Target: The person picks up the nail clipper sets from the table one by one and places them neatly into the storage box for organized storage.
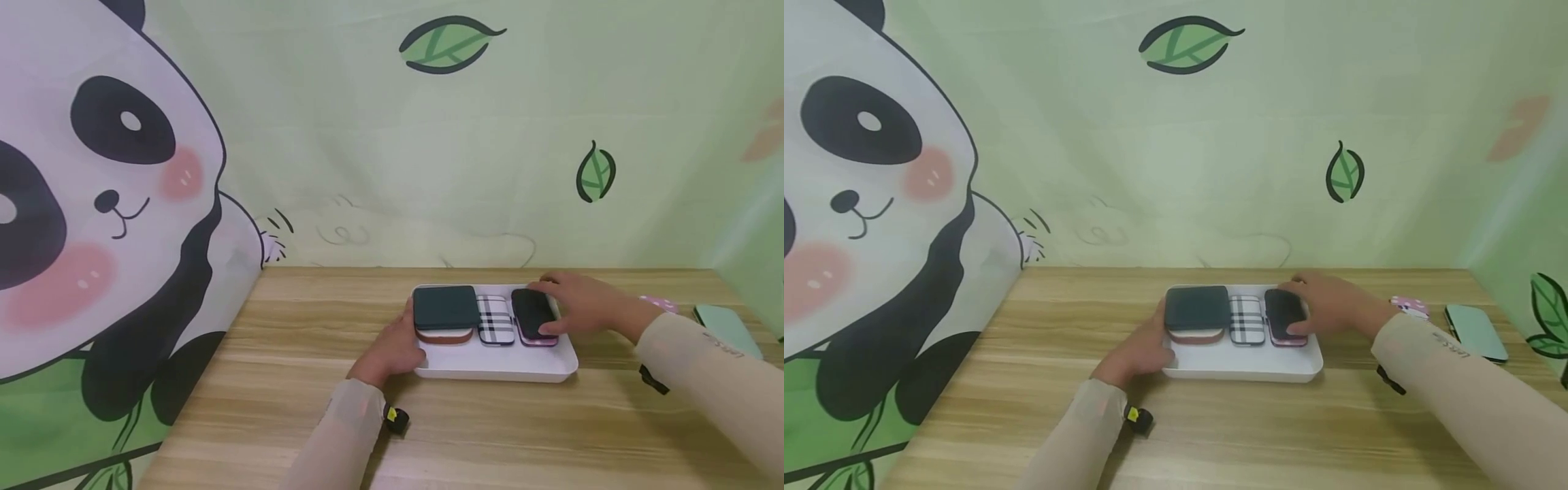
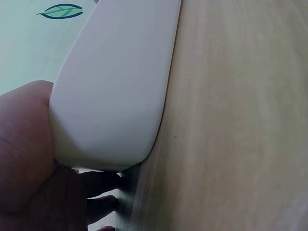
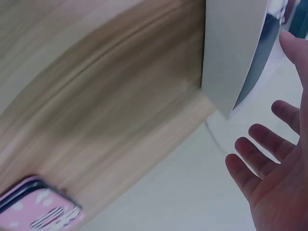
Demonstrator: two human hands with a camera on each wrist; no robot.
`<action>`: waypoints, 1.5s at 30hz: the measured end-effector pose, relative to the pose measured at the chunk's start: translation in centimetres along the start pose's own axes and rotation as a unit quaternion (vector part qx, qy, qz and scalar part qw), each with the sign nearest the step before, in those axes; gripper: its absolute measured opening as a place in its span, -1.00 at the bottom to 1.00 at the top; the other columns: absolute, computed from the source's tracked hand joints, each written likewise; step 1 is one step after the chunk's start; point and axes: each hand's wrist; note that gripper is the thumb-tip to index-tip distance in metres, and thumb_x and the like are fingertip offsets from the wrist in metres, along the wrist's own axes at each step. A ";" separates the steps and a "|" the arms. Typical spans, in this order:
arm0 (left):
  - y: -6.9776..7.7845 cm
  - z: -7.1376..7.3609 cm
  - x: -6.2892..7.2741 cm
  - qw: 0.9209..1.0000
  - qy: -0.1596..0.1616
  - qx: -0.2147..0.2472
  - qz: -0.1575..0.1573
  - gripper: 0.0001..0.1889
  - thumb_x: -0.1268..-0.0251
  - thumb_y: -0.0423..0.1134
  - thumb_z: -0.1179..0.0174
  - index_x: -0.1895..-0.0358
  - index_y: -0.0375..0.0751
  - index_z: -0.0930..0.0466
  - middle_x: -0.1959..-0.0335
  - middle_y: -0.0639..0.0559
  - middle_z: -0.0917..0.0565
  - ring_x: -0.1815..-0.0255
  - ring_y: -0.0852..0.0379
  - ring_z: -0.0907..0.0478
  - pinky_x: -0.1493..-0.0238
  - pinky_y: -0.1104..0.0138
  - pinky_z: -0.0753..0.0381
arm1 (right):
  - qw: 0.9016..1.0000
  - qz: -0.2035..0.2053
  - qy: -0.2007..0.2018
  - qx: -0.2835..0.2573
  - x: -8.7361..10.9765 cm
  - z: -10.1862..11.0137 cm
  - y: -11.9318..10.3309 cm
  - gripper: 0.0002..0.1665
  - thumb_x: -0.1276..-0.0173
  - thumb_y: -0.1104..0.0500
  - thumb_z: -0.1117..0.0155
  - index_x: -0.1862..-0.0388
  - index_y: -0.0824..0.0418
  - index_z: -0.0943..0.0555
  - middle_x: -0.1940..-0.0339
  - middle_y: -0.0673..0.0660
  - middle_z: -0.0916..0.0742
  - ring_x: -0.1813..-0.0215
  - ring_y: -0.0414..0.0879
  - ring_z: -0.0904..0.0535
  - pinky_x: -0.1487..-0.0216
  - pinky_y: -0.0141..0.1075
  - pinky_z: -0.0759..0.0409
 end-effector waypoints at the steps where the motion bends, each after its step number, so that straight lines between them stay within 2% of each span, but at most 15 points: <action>1: 0.0 0.0 0.0 1.000 0.000 0.000 0.001 0.08 -0.12 -0.29 -0.21 -0.64 -0.20 0.33 -0.60 -0.16 -0.16 -0.48 -0.07 -0.29 -0.48 0.10 -0.27 | 1.000 0.000 0.002 0.000 0.1 0.3 0.3 0.02 -0.12 -0.36 -0.44 -0.46 0.13 -0.43 -0.35 0.35 -0.50 -0.32 0.33 -0.45 -0.28 0.27 -0.41; 9: -0.2 0.1 -0.1 1.000 -0.002 -0.001 0.004 0.08 -0.12 -0.28 -0.21 -0.64 -0.20 0.32 -0.60 -0.17 -0.16 -0.50 -0.09 -0.27 -0.50 0.08 -0.24 | 0.999 -0.031 0.009 0.006 1.5 0.9 4.1 0.12 -0.12 -0.40 -0.41 -0.44 0.30 -0.38 -0.27 0.43 -0.55 -0.26 0.39 -0.48 -0.18 0.28 -0.48; 14: -0.1 0.2 0.0 1.000 -0.004 0.005 0.006 0.08 -0.12 -0.28 -0.21 -0.64 -0.20 0.31 -0.59 -0.18 -0.17 -0.45 -0.09 -0.32 -0.48 0.07 -0.26 | 0.998 -0.057 -0.035 -0.011 3.3 1.1 6.9 0.22 0.02 -0.35 -0.54 -0.42 0.39 -0.36 -0.24 0.56 -0.51 -0.23 0.49 -0.45 -0.17 0.33 -0.44; 20: -0.1 0.2 0.0 1.000 -0.007 0.011 0.008 0.07 -0.13 -0.28 -0.20 -0.64 -0.19 0.32 -0.61 -0.16 -0.14 -0.50 -0.07 -0.26 -0.52 0.07 -0.18 | 0.993 -0.082 -0.086 -0.009 5.8 0.5 9.8 0.34 0.22 -0.22 -0.70 -0.41 0.47 -0.30 -0.18 0.65 -0.47 -0.16 0.58 -0.43 -0.08 0.38 -0.45; 24: -0.2 0.2 0.0 1.000 -0.010 0.010 0.010 0.07 -0.13 -0.28 -0.19 -0.64 -0.19 0.33 -0.61 -0.16 -0.13 -0.52 -0.06 -0.23 -0.53 0.08 -0.16 | 0.991 -0.092 -0.092 -0.006 6.9 -0.2 11.2 0.38 0.30 -0.16 -0.74 -0.40 0.50 -0.28 -0.20 0.71 -0.41 -0.17 0.69 -0.36 -0.03 0.42 -0.44; 28: -0.1 0.3 0.0 1.000 -0.010 0.009 0.006 0.07 -0.12 -0.28 -0.19 -0.63 -0.20 0.33 -0.60 -0.17 -0.13 -0.54 -0.07 -0.22 -0.53 0.08 -0.17 | 0.991 -0.098 -0.090 -0.007 7.6 -0.8 12.5 0.36 0.33 -0.12 -0.77 -0.36 0.51 -0.29 -0.18 0.72 -0.41 -0.11 0.65 -0.41 0.01 0.39 -0.47; 32: 0.0 0.2 0.1 1.000 -0.012 0.009 0.002 0.07 -0.12 -0.28 -0.19 -0.63 -0.22 0.32 -0.60 -0.17 -0.13 -0.55 -0.08 -0.19 -0.54 0.07 -0.15 | 0.987 -0.110 -0.106 -0.042 8.1 -1.1 13.3 0.33 0.27 -0.09 -0.75 -0.37 0.49 -0.26 -0.19 0.70 -0.40 -0.06 0.52 -0.48 0.04 0.31 -0.49; 37: 0.1 0.2 0.1 1.000 -0.011 0.010 0.002 0.08 -0.12 -0.28 -0.20 -0.64 -0.20 0.33 -0.61 -0.16 -0.13 -0.53 -0.07 -0.22 -0.53 0.07 -0.16 | 0.982 -0.120 -0.119 -0.087 8.2 -0.9 13.5 0.31 0.22 -0.05 -0.74 -0.39 0.46 -0.21 -0.22 0.69 -0.37 -0.06 0.42 -0.45 0.00 0.28 -0.46; 45: 0.1 0.2 0.2 1.000 -0.006 0.016 -0.001 0.08 -0.10 -0.29 -0.20 -0.64 -0.20 0.32 -0.60 -0.16 -0.14 -0.49 -0.06 -0.28 -0.50 0.09 -0.22 | 0.983 -0.116 -0.121 -0.075 8.1 -0.6 13.1 0.31 0.21 -0.05 -0.73 -0.39 0.51 -0.23 -0.19 0.68 -0.41 0.00 0.33 -0.49 0.04 0.21 -0.50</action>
Point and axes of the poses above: each hand's wrist, its own x-axis away from the middle knuckle, its own z-axis out of the back of the hand, y = z × x
